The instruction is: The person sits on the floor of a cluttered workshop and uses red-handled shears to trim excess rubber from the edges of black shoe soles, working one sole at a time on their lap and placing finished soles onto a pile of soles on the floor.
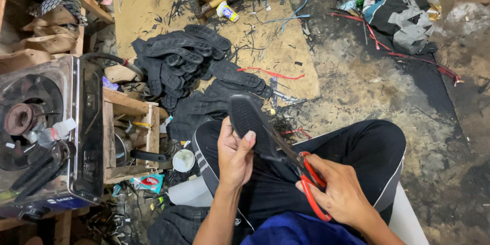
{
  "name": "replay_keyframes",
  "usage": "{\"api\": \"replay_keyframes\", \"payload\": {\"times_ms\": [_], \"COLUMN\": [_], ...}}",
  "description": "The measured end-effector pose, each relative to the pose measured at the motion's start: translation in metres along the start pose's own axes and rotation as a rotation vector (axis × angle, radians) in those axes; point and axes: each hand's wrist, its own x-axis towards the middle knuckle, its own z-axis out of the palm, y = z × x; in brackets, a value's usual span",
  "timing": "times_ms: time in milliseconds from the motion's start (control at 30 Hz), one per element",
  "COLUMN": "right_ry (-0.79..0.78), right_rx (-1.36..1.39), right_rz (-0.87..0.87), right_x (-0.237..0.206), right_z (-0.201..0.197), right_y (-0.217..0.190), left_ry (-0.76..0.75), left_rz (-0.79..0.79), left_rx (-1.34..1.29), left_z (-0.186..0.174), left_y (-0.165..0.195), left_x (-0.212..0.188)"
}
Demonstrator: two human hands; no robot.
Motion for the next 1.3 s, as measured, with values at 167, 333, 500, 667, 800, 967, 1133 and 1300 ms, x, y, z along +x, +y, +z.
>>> {"api": "replay_keyframes", "payload": {"times_ms": [167, 333, 500, 667, 800, 967, 1133, 1300], "right_ry": [0.094, 0.137, 0.005, -0.065, 0.103, 0.080, 0.051, 0.001], "right_rx": [-0.104, -0.147, -0.123, 0.014, -0.022, -0.127, -0.122, -0.089], "right_rz": [0.028, 0.016, 0.186, 0.250, -0.016, 0.035, 0.100, 0.170], "right_x": [0.004, 0.009, 0.005, 0.002, -0.001, 0.003, 0.005, 0.002], "right_z": [0.006, 0.007, 0.005, 0.011, 0.013, 0.012, 0.010, 0.009], "right_y": [-0.002, 0.001, 0.007, 0.010, 0.008, 0.003, 0.000, 0.005], "left_ry": [-0.014, 0.011, 0.030, 0.031, 0.040, 0.022, 0.036, 0.032], "left_rz": [-0.053, -0.085, -0.117, -0.045, -0.033, -0.046, -0.059, -0.078], "left_rx": [-0.070, -0.072, 0.078, 0.104, 0.000, 0.001, -0.013, 0.008], "left_z": [0.010, 0.012, -0.001, -0.002, 0.001, 0.011, 0.010, 0.004], "left_y": [-0.016, -0.024, -0.013, -0.007, -0.006, -0.017, -0.018, -0.015], "left_x": [-0.011, -0.020, -0.014, -0.008, -0.008, -0.014, -0.017, -0.015]}}
